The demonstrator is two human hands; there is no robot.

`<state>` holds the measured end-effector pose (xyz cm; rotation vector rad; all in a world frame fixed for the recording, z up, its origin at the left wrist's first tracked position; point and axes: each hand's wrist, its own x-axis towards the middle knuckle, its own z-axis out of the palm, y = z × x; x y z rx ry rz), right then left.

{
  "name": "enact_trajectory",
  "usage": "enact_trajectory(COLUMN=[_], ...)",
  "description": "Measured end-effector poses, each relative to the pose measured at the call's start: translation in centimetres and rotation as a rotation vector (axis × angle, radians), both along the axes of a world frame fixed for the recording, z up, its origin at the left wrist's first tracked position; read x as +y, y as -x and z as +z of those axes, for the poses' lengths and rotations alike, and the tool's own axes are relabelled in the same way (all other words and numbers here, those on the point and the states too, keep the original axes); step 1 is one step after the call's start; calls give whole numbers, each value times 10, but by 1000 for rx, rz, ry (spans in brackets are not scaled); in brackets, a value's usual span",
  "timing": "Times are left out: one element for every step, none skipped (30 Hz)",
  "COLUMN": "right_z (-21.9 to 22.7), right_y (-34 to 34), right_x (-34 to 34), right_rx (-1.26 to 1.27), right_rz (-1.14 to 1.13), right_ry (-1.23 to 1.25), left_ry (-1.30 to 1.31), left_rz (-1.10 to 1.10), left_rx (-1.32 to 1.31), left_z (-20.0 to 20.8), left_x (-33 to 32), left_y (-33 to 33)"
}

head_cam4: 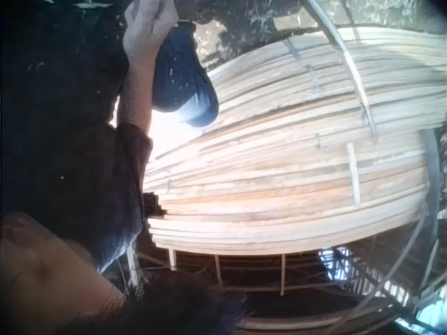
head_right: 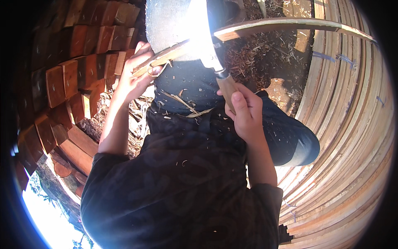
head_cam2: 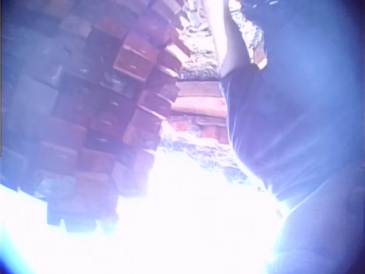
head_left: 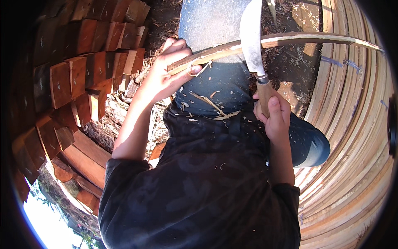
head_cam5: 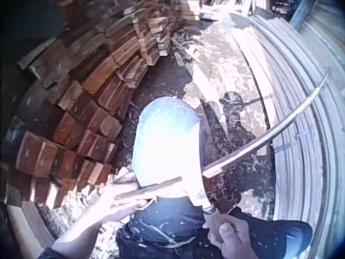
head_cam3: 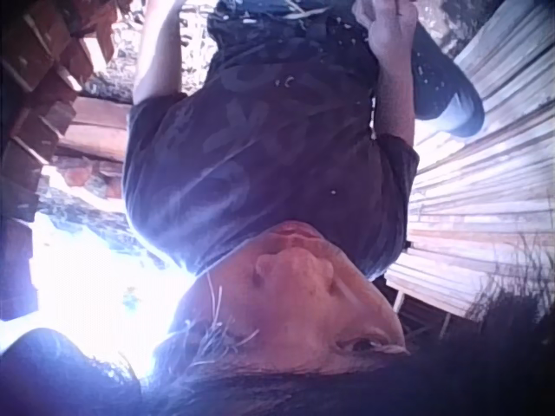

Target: The person sits on the ground and uses a curved knife to shave thin strips from a long, thin piece of wood held against their leg. They repeatedly draw the knife along the wood to remove shavings.

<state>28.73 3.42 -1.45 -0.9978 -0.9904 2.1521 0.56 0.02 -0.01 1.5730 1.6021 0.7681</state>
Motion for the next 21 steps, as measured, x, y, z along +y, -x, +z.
enact_trajectory(right_z=[-5,-7,-2,2,5,7,8,8,9,9,2,2,1,0,-7,-9,-11,-11,-6,-4,-2], right_y=[0,4,5,5,5,4,4,5,8,10,7,6,4,1,-4,-3,-2,-2,2,3,4], right_x=[0,-2,-1,1,2,3,3,2,1,1,-6,-5,-3,-1,3,3,3,3,2,-1,-2], right_rx=[141,175,14,-147,-162,-179,-196,-195,-189,-184,-109,-59,-10,40,156,260,363,468,382,341,304], right_rz=[-70,-184,-64,57,79,102,125,86,49,11,63,85,106,128,191,191,190,190,178,129,86], right_ry=[71,71,-1,-72,-69,-67,-65,-70,-75,-80,-13,46,106,165,198,286,373,459,421,381,340], left_ry=[-3,-6,-2,2,6,12,17,23,19,17,14,7,1,-5,-6,-8,-10,-9,-9,-9,-7], left_rz=[-11,-24,-14,-4,5,3,1,0,3,7,10,11,12,12,6,1,-5,-6,-8,-10,-10], left_rx=[9,18,10,1,-7,-5,-2,1,2,3,5,-2,-10,-17,-10,-4,2,3,4,4,10], left_z=[0,0,0,0,0,0,-1,-1,-1,0,1,0,-1,-2,-1,-1,-1,0,0,-1,-1], left_x=[1,2,1,-1,-2,-3,-3,-3,-2,0,1,0,-1,-2,-2,-1,-1,-1,0,0,0], left_y=[0,1,1,2,2,3,3,3,2,0,0,0,0,0,1,1,1,1,1,1,1])
